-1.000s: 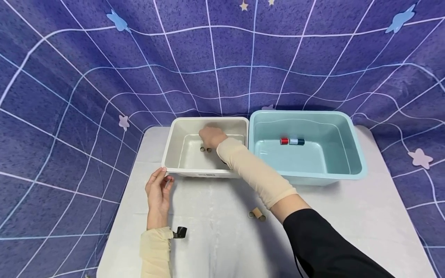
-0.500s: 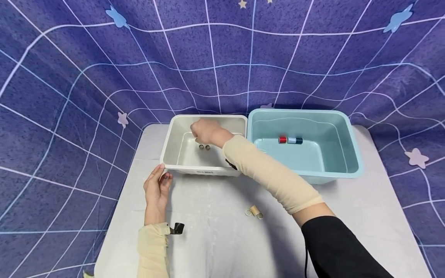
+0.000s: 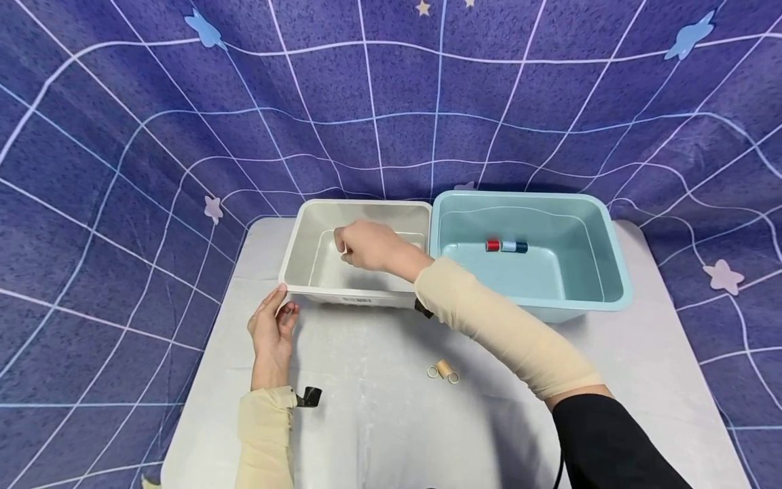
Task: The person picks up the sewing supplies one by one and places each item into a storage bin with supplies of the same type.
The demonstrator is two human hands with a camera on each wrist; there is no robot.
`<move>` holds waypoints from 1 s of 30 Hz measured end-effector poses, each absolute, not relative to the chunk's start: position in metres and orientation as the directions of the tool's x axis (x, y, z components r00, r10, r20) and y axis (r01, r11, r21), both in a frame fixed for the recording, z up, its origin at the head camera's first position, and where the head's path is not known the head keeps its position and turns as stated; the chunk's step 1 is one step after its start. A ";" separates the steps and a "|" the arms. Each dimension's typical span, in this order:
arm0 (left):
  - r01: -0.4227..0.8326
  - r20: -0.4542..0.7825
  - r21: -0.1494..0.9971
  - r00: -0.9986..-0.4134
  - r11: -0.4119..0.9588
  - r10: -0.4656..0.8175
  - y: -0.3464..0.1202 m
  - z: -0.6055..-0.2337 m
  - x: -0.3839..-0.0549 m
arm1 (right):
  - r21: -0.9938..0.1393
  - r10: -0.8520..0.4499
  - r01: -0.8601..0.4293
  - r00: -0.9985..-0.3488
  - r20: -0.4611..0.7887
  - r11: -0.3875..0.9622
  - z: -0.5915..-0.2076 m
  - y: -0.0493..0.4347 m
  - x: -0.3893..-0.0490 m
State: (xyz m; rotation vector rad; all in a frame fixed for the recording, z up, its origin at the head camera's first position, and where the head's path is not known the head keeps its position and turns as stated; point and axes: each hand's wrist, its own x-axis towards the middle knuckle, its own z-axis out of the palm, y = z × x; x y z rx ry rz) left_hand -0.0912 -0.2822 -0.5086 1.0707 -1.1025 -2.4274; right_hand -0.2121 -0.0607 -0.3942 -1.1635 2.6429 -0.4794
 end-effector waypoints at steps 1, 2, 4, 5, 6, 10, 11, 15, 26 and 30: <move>-0.057 -0.516 0.738 -0.689 -0.672 -0.508 -0.282 -0.509 -0.091 | -0.389 -0.746 -0.673 -0.663 -0.060 0.629 -0.394 -0.059 -0.209; -0.056 -0.517 0.739 -0.687 -0.672 -0.511 -0.282 -0.509 -0.092 | -0.395 -0.749 -0.674 -0.661 -0.055 0.624 -0.395 -0.058 -0.206; -0.056 -0.518 0.739 -0.684 -0.671 -0.513 -0.281 -0.509 -0.092 | -0.405 -0.756 -0.680 -0.653 -0.046 0.612 -0.396 -0.056 -0.199; -0.057 -0.518 0.740 -0.684 -0.670 -0.514 -0.281 -0.509 -0.092 | -0.411 -0.759 -0.681 -0.649 -0.044 0.606 -0.396 -0.054 -0.196; -0.059 -0.518 0.741 -0.683 -0.668 -0.515 -0.281 -0.509 -0.092 | -0.417 -0.762 -0.682 -0.646 -0.041 0.601 -0.397 -0.053 -0.193; -0.060 -0.521 0.738 -0.683 -0.672 -0.512 -0.281 -0.509 -0.093 | -0.458 -0.762 -0.661 -0.645 -0.059 0.595 -0.400 -0.050 -0.180; -0.061 -0.522 0.738 -0.683 -0.673 -0.511 -0.282 -0.509 -0.093 | -0.467 -0.761 -0.653 -0.646 -0.067 0.595 -0.402 -0.049 -0.176; -0.057 -0.525 0.733 -0.682 -0.678 -0.510 -0.282 -0.508 -0.092 | -0.482 -0.763 -0.643 -0.640 -0.088 0.595 -0.409 -0.046 -0.163; -0.089 -0.504 0.742 -0.727 -0.665 -0.465 -0.280 -0.509 -0.090 | -0.530 -0.797 -0.654 -0.599 -0.073 0.540 -0.433 -0.039 -0.133; -0.091 -0.504 0.737 -0.734 -0.669 -0.456 -0.279 -0.509 -0.090 | -0.545 -0.798 -0.646 -0.598 -0.072 0.534 -0.440 -0.035 -0.123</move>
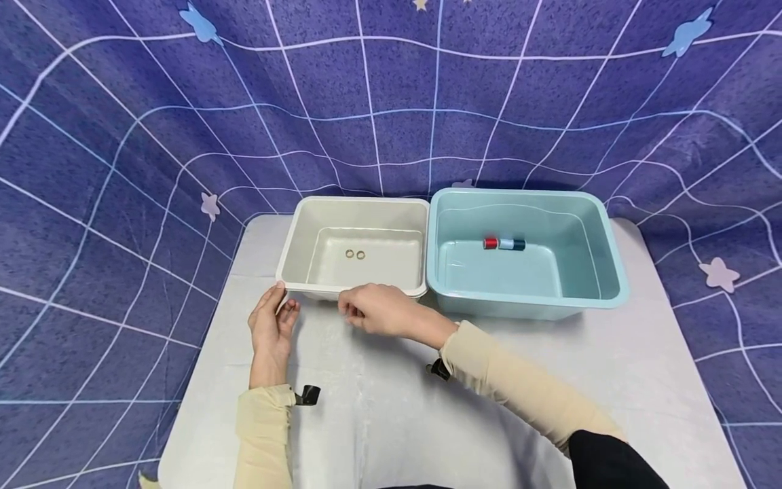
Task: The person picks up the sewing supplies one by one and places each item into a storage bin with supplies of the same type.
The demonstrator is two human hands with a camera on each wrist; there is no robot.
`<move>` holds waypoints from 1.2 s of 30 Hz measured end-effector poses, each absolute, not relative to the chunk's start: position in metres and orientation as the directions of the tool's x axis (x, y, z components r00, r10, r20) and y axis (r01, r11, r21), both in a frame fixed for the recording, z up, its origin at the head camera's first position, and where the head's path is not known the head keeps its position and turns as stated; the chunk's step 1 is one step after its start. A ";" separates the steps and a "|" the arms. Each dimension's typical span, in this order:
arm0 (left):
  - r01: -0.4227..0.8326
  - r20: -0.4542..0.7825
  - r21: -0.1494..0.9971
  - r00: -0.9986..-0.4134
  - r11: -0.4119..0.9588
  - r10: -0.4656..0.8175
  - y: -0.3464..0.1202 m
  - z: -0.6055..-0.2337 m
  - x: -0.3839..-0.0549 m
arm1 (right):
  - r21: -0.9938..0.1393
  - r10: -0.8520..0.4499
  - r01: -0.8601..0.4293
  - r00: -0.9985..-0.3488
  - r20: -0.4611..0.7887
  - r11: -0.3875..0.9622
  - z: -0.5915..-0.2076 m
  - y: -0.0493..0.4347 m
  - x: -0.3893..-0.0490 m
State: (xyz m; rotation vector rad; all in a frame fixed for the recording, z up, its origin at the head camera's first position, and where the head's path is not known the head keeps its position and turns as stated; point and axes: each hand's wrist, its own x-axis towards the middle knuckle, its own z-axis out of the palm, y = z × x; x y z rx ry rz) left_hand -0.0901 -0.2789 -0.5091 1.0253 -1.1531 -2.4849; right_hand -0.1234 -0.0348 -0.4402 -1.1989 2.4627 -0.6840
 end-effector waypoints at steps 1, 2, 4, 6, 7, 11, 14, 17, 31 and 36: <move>-0.094 -0.504 0.739 -0.734 -0.668 -0.455 -0.279 -0.509 -0.090 | -0.550 -0.798 -0.645 -0.599 -0.069 0.531 -0.442 -0.034 -0.121; -0.093 -0.508 0.736 -0.731 -0.671 -0.456 -0.279 -0.509 -0.090 | -0.553 -0.798 -0.643 -0.599 -0.067 0.530 -0.444 -0.033 -0.119; -0.100 -0.510 0.738 -0.729 -0.667 -0.456 -0.279 -0.510 -0.090 | -0.565 -0.798 -0.640 -0.600 -0.056 0.520 -0.448 -0.031 -0.115; -0.104 -0.512 0.741 -0.726 -0.663 -0.459 -0.279 -0.510 -0.090 | -0.572 -0.799 -0.641 -0.600 -0.043 0.512 -0.453 -0.029 -0.112; -0.106 -0.510 0.745 -0.726 -0.658 -0.461 -0.279 -0.510 -0.089 | -0.573 -0.800 -0.645 -0.598 -0.034 0.506 -0.455 -0.028 -0.111; -0.101 -0.511 0.748 -0.718 -0.656 -0.473 -0.278 -0.510 -0.089 | -0.576 -0.809 -0.666 -0.587 0.012 0.475 -0.465 -0.021 -0.108; -0.100 -0.516 0.746 -0.712 -0.658 -0.477 -0.278 -0.509 -0.089 | -0.597 -0.813 -0.666 -0.581 0.042 0.446 -0.472 -0.013 -0.107; -0.104 -0.521 0.744 -0.708 -0.661 -0.476 -0.278 -0.509 -0.089 | -0.620 -0.805 -0.653 -0.590 0.057 0.435 -0.480 -0.004 -0.106; -0.101 -0.539 0.731 -0.692 -0.675 -0.481 -0.277 -0.508 -0.089 | -0.726 -0.741 -0.517 -0.671 0.015 0.453 -0.511 0.038 -0.094; -0.098 -0.535 0.735 -0.692 -0.671 -0.485 -0.277 -0.509 -0.089 | -0.741 -0.732 -0.493 -0.682 0.002 0.456 -0.523 0.049 -0.088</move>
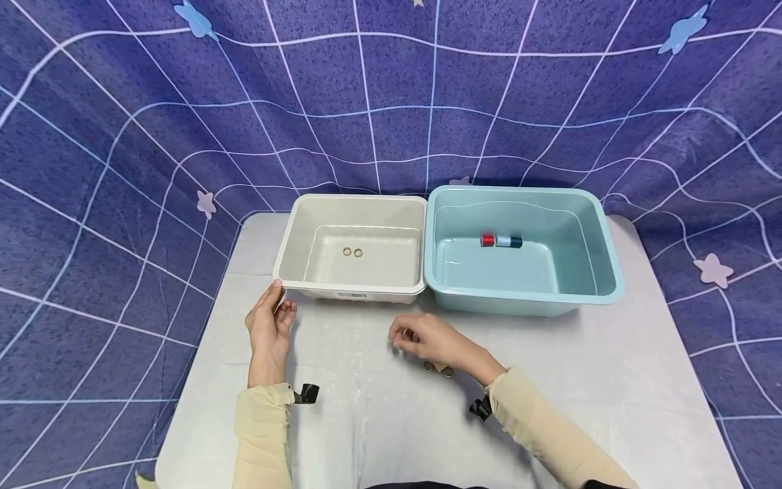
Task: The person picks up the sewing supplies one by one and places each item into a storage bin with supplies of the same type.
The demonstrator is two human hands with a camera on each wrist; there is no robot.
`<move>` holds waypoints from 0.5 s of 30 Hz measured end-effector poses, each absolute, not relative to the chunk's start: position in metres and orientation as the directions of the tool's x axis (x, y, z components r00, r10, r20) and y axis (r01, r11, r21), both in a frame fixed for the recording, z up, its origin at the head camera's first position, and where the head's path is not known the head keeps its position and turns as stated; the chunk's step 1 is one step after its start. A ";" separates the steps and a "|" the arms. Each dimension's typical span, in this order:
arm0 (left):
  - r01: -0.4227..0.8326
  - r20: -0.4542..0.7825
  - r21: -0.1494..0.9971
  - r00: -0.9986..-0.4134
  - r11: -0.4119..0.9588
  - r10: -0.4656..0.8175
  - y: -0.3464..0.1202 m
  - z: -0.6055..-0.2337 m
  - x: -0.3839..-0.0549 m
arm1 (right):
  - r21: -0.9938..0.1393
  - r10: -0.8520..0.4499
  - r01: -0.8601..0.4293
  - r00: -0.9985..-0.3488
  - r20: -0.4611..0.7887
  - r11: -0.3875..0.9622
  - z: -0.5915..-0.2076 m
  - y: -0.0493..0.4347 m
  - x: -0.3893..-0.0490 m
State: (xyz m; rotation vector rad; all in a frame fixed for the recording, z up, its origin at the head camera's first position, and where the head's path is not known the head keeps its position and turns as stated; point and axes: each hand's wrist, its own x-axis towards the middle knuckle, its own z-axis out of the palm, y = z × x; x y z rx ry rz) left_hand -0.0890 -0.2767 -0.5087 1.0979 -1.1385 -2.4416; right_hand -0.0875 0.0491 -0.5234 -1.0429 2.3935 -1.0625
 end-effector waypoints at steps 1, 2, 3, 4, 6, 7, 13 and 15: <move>-0.097 -0.533 0.738 -0.691 -0.668 -0.488 -0.277 -0.509 -0.089 | -0.743 -0.729 -0.487 -0.684 -0.004 0.460 -0.526 0.051 -0.086; -0.098 -0.530 0.741 -0.692 -0.664 -0.490 -0.277 -0.509 -0.089 | -0.742 -0.727 -0.481 -0.687 -0.013 0.467 -0.529 0.053 -0.085; -0.097 -0.530 0.742 -0.691 -0.663 -0.492 -0.277 -0.509 -0.089 | -0.743 -0.724 -0.475 -0.689 -0.019 0.472 -0.532 0.056 -0.084; -0.097 -0.528 0.744 -0.691 -0.661 -0.494 -0.277 -0.509 -0.089 | -0.743 -0.722 -0.470 -0.692 -0.025 0.476 -0.534 0.058 -0.083; -0.103 -0.521 0.756 -0.694 -0.647 -0.497 -0.276 -0.510 -0.088 | -0.741 -0.716 -0.464 -0.698 -0.033 0.487 -0.539 0.062 -0.081; -0.105 -0.518 0.758 -0.695 -0.643 -0.498 -0.277 -0.510 -0.088 | -0.736 -0.711 -0.463 -0.702 -0.037 0.495 -0.541 0.065 -0.080; -0.101 -0.518 0.760 -0.691 -0.642 -0.504 -0.277 -0.511 -0.088 | -0.674 -0.716 -0.527 -0.698 -0.005 0.518 -0.552 0.077 -0.076; -0.101 -0.518 0.761 -0.690 -0.641 -0.506 -0.277 -0.511 -0.088 | -0.641 -0.728 -0.564 -0.685 0.012 0.520 -0.555 0.081 -0.074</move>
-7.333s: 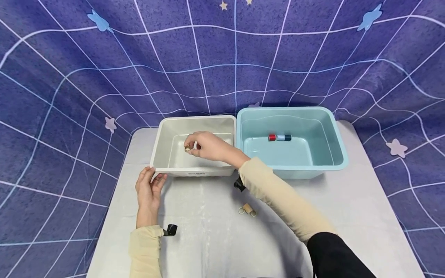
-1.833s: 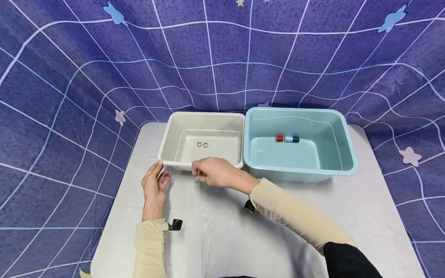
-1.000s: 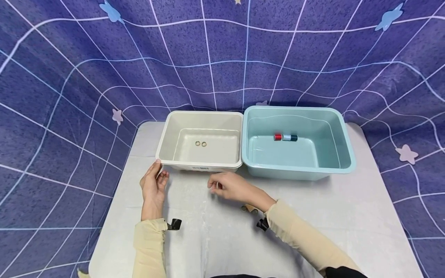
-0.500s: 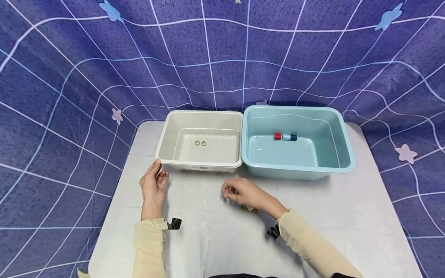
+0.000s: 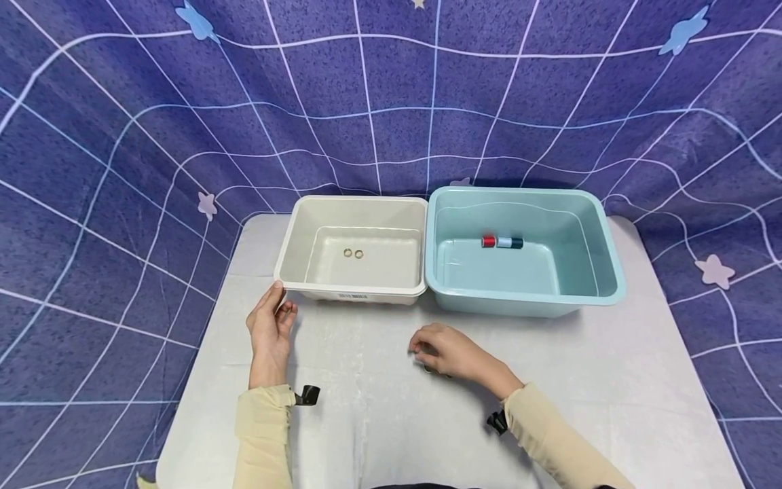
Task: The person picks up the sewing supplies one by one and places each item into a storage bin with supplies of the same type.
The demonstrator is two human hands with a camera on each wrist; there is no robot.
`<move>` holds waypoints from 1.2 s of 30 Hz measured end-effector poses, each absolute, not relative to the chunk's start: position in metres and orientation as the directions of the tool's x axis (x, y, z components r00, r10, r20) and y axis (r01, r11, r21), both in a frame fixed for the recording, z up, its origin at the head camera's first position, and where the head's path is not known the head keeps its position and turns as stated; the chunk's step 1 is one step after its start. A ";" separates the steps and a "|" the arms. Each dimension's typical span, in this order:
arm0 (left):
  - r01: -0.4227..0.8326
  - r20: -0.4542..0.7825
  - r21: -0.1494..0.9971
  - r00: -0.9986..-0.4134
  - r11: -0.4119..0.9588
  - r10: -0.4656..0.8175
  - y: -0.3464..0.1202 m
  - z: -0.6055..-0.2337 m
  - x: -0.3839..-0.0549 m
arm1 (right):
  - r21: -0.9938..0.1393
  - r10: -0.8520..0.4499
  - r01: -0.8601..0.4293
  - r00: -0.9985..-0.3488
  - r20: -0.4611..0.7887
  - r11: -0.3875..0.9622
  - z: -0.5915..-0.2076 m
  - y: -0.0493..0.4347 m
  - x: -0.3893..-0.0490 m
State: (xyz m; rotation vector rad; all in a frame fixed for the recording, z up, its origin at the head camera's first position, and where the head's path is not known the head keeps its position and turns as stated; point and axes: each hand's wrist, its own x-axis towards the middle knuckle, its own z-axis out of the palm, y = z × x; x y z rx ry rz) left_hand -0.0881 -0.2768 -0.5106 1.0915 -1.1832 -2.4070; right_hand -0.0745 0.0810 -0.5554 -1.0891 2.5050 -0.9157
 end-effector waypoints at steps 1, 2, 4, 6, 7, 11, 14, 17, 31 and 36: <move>-0.105 -0.516 0.763 -0.692 -0.638 -0.504 -0.277 -0.511 -0.088 | -0.622 -0.733 -0.581 -0.680 0.016 0.525 -0.557 0.083 -0.073; -0.104 -0.515 0.764 -0.693 -0.637 -0.504 -0.277 -0.511 -0.088 | -0.605 -0.737 -0.594 -0.676 0.018 0.530 -0.558 0.084 -0.072; -0.102 -0.512 0.764 -0.696 -0.637 -0.502 -0.277 -0.511 -0.088 | -0.586 -0.739 -0.599 -0.674 0.000 0.546 -0.561 0.088 -0.069; -0.097 -0.514 0.757 -0.698 -0.646 -0.498 -0.277 -0.511 -0.088 | -0.567 -0.738 -0.599 -0.675 -0.024 0.566 -0.564 0.090 -0.066; -0.098 -0.515 0.757 -0.698 -0.646 -0.498 -0.277 -0.511 -0.088 | -0.559 -0.736 -0.597 -0.676 -0.036 0.575 -0.565 0.091 -0.065; -0.103 -0.525 0.753 -0.689 -0.650 -0.500 -0.277 -0.511 -0.088 | -0.532 -0.739 -0.608 -0.672 -0.049 0.589 -0.568 0.095 -0.060; -0.105 -0.528 0.753 -0.686 -0.650 -0.500 -0.278 -0.511 -0.089 | -0.510 -0.739 -0.618 -0.672 -0.051 0.598 -0.570 0.097 -0.058; -0.099 -0.522 0.752 -0.693 -0.651 -0.498 -0.278 -0.511 -0.090 | -0.496 -0.737 -0.623 -0.674 -0.052 0.605 -0.571 0.099 -0.056; -0.095 -0.524 0.745 -0.696 -0.660 -0.491 -0.274 -0.507 -0.089 | -0.384 -0.740 -0.696 -0.671 0.046 0.607 -0.574 0.095 -0.052; -0.094 -0.539 0.733 -0.684 -0.674 -0.491 -0.272 -0.507 -0.087 | -0.404 -0.735 -0.685 -0.677 0.045 0.606 -0.573 0.094 -0.052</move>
